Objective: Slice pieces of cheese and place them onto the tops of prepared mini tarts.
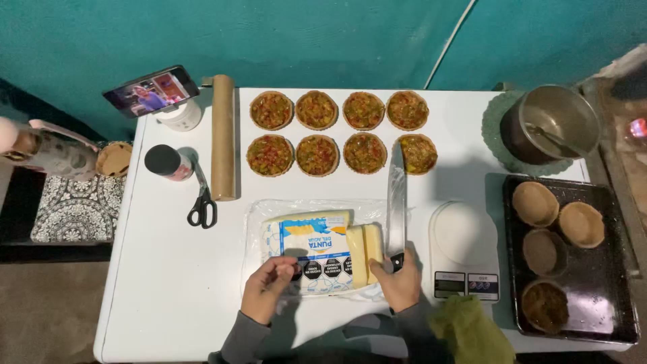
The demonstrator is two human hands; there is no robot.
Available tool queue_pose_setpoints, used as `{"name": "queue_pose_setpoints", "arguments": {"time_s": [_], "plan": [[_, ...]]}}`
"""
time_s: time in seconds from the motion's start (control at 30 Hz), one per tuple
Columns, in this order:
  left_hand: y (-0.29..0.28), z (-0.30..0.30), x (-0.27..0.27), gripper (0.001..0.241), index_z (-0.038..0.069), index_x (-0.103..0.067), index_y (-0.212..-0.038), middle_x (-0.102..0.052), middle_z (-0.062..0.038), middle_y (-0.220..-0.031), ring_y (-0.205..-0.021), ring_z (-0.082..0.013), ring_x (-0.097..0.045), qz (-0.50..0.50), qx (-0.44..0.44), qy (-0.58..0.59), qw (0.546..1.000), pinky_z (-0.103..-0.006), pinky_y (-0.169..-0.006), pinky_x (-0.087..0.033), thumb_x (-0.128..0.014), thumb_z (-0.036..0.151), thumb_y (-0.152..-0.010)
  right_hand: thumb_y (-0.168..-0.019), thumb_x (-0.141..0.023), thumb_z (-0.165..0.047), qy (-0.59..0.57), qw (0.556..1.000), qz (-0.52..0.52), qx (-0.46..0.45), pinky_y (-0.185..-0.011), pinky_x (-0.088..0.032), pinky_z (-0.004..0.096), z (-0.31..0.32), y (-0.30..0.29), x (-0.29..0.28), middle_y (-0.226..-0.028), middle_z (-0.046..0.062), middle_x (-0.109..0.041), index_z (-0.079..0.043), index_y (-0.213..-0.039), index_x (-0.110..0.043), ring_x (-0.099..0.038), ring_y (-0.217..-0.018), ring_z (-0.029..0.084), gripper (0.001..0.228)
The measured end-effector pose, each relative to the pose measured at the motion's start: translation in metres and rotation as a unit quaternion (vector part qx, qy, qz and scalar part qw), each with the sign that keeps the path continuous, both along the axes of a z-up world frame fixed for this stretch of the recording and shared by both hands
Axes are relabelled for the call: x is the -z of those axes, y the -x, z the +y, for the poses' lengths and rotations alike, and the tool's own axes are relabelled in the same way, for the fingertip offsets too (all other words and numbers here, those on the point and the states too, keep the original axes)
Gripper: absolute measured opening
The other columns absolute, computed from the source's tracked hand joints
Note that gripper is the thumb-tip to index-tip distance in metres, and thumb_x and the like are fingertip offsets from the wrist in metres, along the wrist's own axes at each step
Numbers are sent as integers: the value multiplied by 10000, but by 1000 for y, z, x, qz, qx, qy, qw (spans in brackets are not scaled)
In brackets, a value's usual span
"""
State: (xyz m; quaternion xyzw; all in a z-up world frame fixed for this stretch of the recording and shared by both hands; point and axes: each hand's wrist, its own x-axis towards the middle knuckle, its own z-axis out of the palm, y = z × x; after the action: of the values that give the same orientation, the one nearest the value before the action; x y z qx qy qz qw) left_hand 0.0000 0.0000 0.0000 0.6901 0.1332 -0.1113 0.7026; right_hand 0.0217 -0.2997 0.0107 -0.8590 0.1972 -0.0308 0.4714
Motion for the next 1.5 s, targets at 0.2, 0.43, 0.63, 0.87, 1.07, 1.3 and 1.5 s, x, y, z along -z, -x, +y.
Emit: {"name": "queue_pose_setpoints", "arguments": {"time_s": [0.2,0.43,0.63,0.87,1.07,1.3,1.5], "plan": [[12,-20,11,275,-21,-692,-1186,-766,-68,-997,-953,-116,-703,-1,7,90,996,-255,-882,-545,-660,146,-970,-661,-925,-204,15,999,-23,-32,-636,-530,330,-25,-6,40,-745,59,-665,-20,-883,-586,-640,-647,171,445],[22,-43,16,261,-14,-695,-1187,-766,-66,-1012,-963,-124,-707,25,44,142,989,-266,-871,-553,-649,135,-978,-772,-863,-30,-258,966,15,-8,-440,-322,250,-53,-3,72,-667,-33,-500,-60,-876,-544,-416,-514,45,337],[10,-55,-4,249,6,-700,-1187,-766,-55,-1007,-965,-113,-712,26,70,141,987,-257,-863,-557,-650,143,-985,-775,-837,-27,-282,957,74,8,-364,-247,264,-57,-4,52,-614,-38,-520,-64,-949,-591,-368,-420,36,303],[-4,-105,-75,227,84,-721,-1122,-776,-82,-1040,-938,-252,-740,-165,184,-133,960,-346,-851,-573,-727,173,-913,-853,-798,-129,-233,970,72,11,-366,-299,243,-41,-5,7,-621,-35,-541,-88,-1116,-666,-388,-414,34,297],[17,-125,-73,240,111,-712,-1129,-709,-138,-1062,-1076,-376,-647,-271,332,-164,889,-480,-953,-495,-737,205,-910,-890,-790,-153,-200,979,-31,-11,-344,-333,274,-57,-28,23,-650,23,-561,13,-1045,-633,-423,-392,80,277],[20,-84,-64,341,108,-688,-1222,-718,-132,-1117,-1083,-361,-650,-276,234,-214,907,-477,-954,-475,-736,213,-900,-1084,-641,-220,-213,969,-95,-82,-545,-444,315,-84,-26,11,-773,59,-553,8,-1115,-630,-518,-589,132,230],[32,-21,-40,428,84,-666,-1248,-719,-146,-1161,-1067,-358,-650,-224,29,-312,923,-442,-915,-495,-746,164,-835,-986,-634,-194,220,929,-201,-220,-924,-504,423,-107,-40,-58,-1160,180,-637,-67,-1411,-571,-635,-1087,346,448]]}}
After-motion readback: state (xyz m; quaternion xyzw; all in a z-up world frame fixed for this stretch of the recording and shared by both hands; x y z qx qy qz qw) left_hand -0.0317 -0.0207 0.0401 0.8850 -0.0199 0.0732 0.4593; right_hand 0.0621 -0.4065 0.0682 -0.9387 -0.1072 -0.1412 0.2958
